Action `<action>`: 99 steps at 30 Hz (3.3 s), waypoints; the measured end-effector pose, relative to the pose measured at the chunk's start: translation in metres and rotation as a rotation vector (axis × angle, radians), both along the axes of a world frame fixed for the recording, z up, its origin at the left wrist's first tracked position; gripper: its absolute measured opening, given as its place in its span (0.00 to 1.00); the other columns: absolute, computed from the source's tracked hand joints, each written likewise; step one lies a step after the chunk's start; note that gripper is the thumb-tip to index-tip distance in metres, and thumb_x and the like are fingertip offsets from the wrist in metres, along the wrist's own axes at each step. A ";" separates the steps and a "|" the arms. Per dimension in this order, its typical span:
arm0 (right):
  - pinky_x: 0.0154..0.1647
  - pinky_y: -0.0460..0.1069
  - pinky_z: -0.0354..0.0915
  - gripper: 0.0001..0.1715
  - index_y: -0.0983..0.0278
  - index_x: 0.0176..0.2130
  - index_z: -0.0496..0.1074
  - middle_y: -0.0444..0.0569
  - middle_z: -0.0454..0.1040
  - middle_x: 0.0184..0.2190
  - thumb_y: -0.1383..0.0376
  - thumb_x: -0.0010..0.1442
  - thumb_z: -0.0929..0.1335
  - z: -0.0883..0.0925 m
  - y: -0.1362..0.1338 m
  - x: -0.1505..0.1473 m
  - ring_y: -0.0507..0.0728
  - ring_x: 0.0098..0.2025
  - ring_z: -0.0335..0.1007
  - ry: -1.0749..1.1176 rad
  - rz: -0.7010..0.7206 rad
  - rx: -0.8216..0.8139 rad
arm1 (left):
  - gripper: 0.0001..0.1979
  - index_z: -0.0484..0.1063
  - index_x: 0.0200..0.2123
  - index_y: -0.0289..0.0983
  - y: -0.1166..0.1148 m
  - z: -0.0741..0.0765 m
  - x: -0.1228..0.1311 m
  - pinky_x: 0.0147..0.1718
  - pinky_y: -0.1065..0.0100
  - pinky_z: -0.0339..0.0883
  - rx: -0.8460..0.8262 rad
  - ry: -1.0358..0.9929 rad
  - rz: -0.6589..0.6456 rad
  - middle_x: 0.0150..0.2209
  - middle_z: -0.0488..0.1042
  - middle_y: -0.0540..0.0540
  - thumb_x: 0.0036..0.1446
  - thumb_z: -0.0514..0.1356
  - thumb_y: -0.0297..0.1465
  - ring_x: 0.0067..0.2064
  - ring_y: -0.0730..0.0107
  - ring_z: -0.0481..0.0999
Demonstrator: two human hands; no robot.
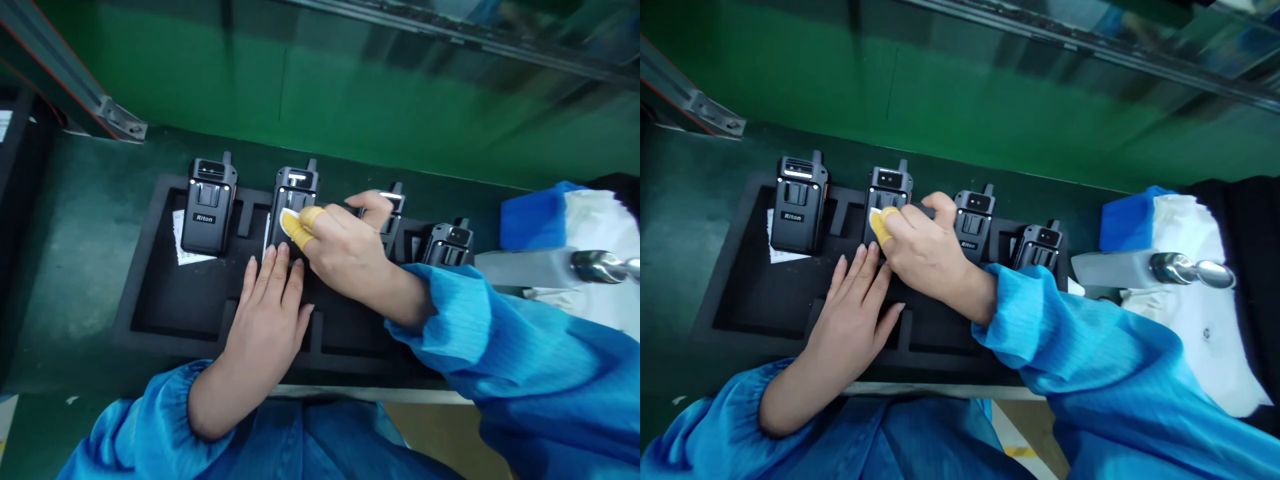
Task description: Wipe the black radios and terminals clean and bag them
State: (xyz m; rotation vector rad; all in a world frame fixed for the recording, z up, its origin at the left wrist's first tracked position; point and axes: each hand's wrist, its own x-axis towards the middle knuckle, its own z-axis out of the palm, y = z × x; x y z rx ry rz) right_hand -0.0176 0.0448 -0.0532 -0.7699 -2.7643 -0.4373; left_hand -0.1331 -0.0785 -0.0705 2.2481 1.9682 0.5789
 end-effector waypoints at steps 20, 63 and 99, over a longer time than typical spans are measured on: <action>0.46 0.55 0.47 0.20 0.64 0.27 0.72 0.44 0.69 0.28 0.75 0.62 0.57 -0.012 -0.001 0.023 0.51 0.33 0.58 0.119 -0.094 0.015 | 0.23 0.60 0.59 0.25 0.000 0.001 0.000 0.62 0.43 0.52 -0.029 0.047 -0.016 0.64 0.59 0.27 0.64 0.51 0.31 0.65 0.46 0.58; 0.49 0.55 0.43 0.23 0.63 0.35 0.74 0.40 0.71 0.30 0.71 0.69 0.54 0.013 0.052 -0.093 0.49 0.33 0.57 0.049 0.346 0.168 | 0.18 0.65 0.55 0.26 -0.014 -0.001 -0.074 0.57 0.44 0.62 0.136 0.087 0.211 0.57 0.70 0.34 0.64 0.52 0.30 0.58 0.46 0.69; 0.50 0.57 0.46 0.21 0.62 0.29 0.73 0.42 0.64 0.26 0.74 0.64 0.57 0.009 0.050 -0.093 0.51 0.34 0.57 -0.016 0.149 0.092 | 0.19 0.64 0.56 0.28 -0.016 0.000 -0.075 0.61 0.46 0.56 0.094 0.038 0.200 0.57 0.70 0.34 0.63 0.54 0.28 0.61 0.50 0.66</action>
